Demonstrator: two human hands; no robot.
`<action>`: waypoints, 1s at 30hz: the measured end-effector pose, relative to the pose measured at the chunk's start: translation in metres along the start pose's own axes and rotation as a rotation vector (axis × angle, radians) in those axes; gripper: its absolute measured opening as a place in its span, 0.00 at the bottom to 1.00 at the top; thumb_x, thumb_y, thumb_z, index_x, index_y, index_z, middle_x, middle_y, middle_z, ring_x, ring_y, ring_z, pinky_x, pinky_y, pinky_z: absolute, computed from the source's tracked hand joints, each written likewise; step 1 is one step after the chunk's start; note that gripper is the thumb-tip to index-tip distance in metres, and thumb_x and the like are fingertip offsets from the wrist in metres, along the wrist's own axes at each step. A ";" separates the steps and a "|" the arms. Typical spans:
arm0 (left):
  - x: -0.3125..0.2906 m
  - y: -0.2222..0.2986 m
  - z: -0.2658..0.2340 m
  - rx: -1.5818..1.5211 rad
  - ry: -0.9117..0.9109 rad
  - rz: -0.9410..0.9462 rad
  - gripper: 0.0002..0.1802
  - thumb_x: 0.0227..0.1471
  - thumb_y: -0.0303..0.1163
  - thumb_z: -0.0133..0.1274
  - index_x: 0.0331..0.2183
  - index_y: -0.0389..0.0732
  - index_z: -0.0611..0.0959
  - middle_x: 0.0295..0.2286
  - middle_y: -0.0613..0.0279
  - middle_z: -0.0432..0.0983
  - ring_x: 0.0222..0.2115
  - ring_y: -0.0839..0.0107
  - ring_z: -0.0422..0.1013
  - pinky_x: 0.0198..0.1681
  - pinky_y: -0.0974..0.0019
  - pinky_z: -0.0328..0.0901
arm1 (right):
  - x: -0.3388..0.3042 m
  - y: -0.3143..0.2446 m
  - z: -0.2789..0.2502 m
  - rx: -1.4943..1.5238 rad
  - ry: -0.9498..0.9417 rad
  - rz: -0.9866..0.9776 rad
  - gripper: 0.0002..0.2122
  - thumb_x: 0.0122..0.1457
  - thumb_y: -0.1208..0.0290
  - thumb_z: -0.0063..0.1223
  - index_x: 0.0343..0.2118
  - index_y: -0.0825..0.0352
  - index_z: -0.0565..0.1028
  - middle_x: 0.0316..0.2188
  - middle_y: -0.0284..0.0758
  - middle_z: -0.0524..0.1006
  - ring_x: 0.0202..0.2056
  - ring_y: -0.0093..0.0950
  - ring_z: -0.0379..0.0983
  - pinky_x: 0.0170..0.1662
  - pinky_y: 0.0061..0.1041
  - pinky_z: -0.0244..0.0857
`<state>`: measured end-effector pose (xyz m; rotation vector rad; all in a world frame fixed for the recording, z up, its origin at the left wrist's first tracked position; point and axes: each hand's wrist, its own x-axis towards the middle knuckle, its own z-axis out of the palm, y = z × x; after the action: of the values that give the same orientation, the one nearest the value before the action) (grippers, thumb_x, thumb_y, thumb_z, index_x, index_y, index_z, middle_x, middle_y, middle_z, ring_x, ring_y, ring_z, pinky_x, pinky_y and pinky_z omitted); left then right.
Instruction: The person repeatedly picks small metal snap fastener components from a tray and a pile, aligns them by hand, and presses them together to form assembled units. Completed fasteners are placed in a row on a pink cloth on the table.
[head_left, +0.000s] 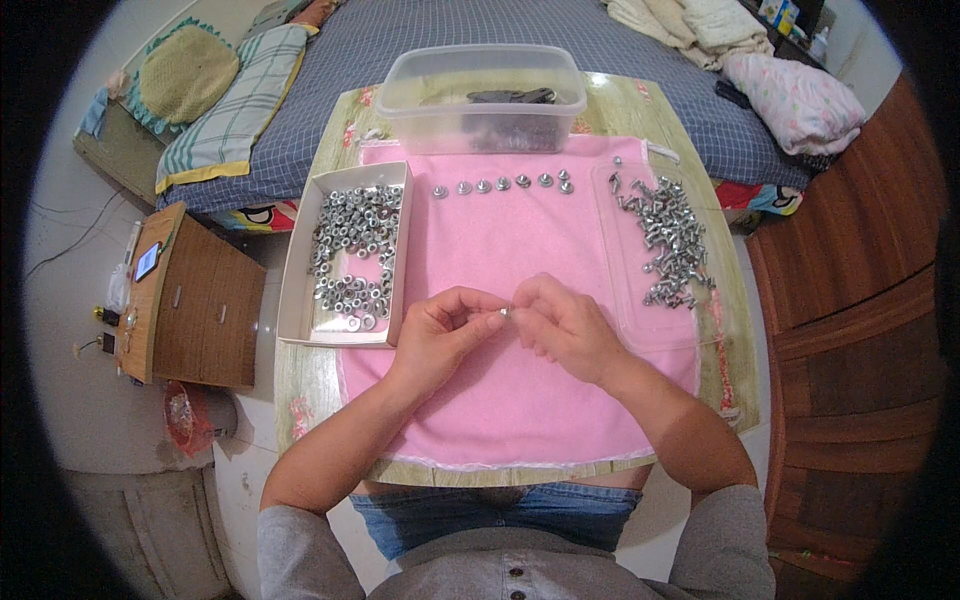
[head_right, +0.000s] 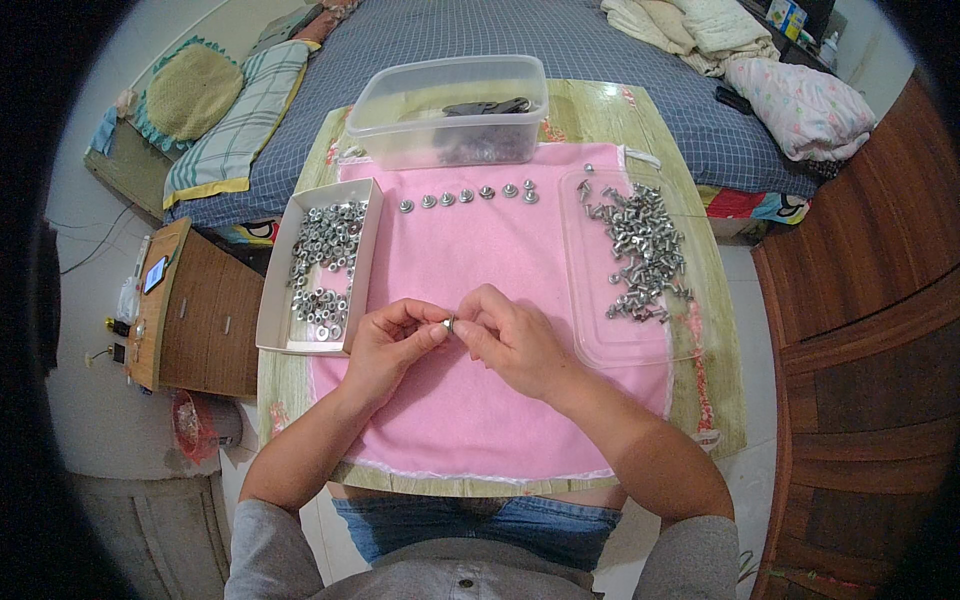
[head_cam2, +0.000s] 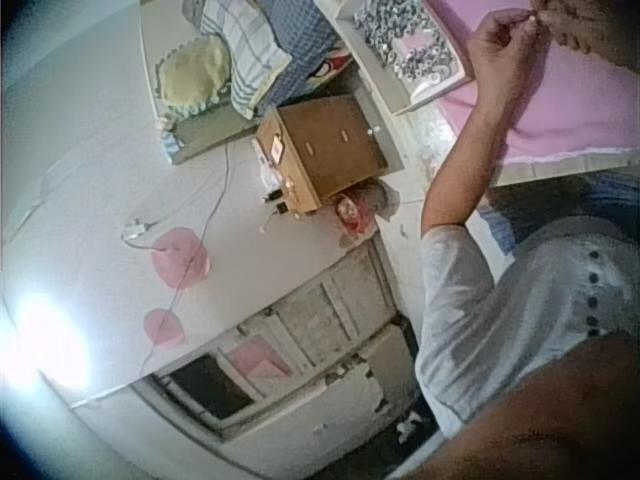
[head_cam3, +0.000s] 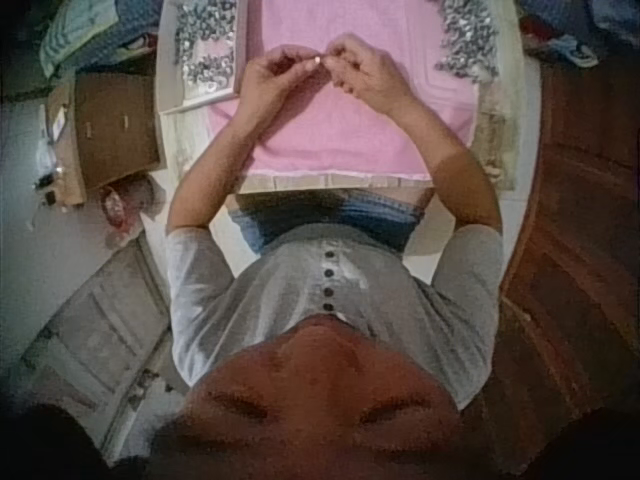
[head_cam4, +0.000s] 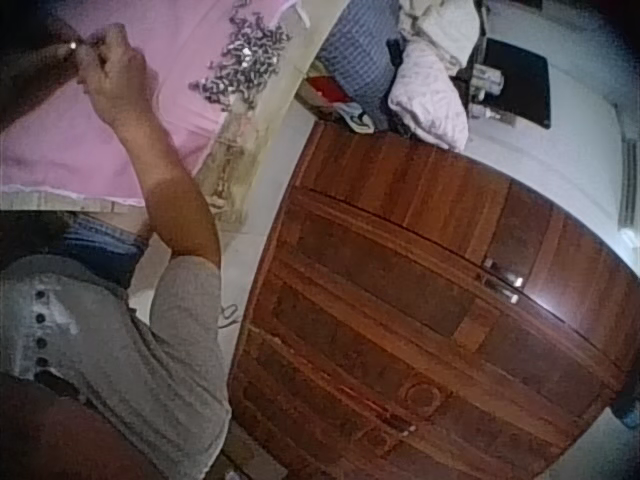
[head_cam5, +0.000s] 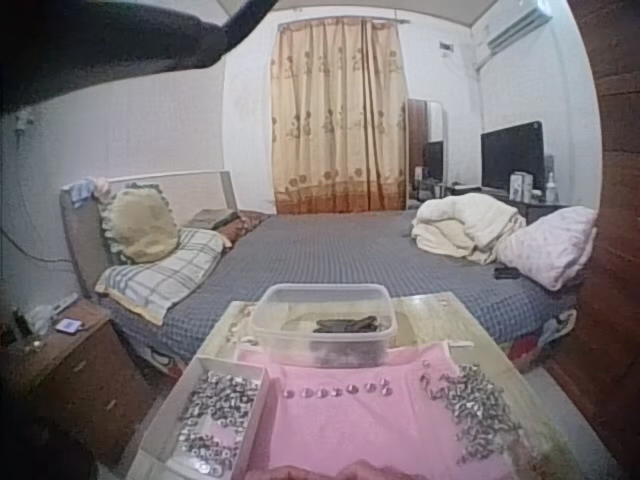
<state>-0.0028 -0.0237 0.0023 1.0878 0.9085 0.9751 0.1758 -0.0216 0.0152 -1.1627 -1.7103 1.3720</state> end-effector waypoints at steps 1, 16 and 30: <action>0.000 0.000 0.000 -0.013 0.001 0.005 0.07 0.46 0.23 0.52 0.32 0.35 0.76 0.27 0.67 0.73 0.29 0.83 0.66 0.33 0.80 0.62 | -0.001 0.001 0.000 -0.004 -0.009 -0.015 0.07 0.54 0.69 0.44 0.32 0.65 0.64 0.16 0.29 0.69 0.18 0.15 0.65 0.20 0.14 0.59; 0.001 0.000 0.001 0.010 -0.003 0.005 0.07 0.46 0.23 0.51 0.32 0.35 0.76 0.28 0.67 0.73 0.29 0.83 0.66 0.33 0.80 0.62 | 0.001 -0.002 0.002 -0.009 0.030 -0.049 0.07 0.53 0.70 0.44 0.28 0.69 0.64 0.12 0.34 0.69 0.15 0.23 0.67 0.20 0.22 0.59; 0.000 0.000 0.000 0.003 0.006 -0.003 0.07 0.46 0.23 0.51 0.32 0.34 0.76 0.28 0.66 0.73 0.29 0.83 0.67 0.33 0.80 0.62 | 0.001 -0.003 0.003 -0.002 0.039 -0.040 0.06 0.54 0.71 0.44 0.28 0.68 0.64 0.12 0.34 0.69 0.15 0.23 0.67 0.19 0.21 0.59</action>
<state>-0.0027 -0.0236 0.0028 1.0863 0.9159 0.9755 0.1720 -0.0226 0.0175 -1.1435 -1.6991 1.3151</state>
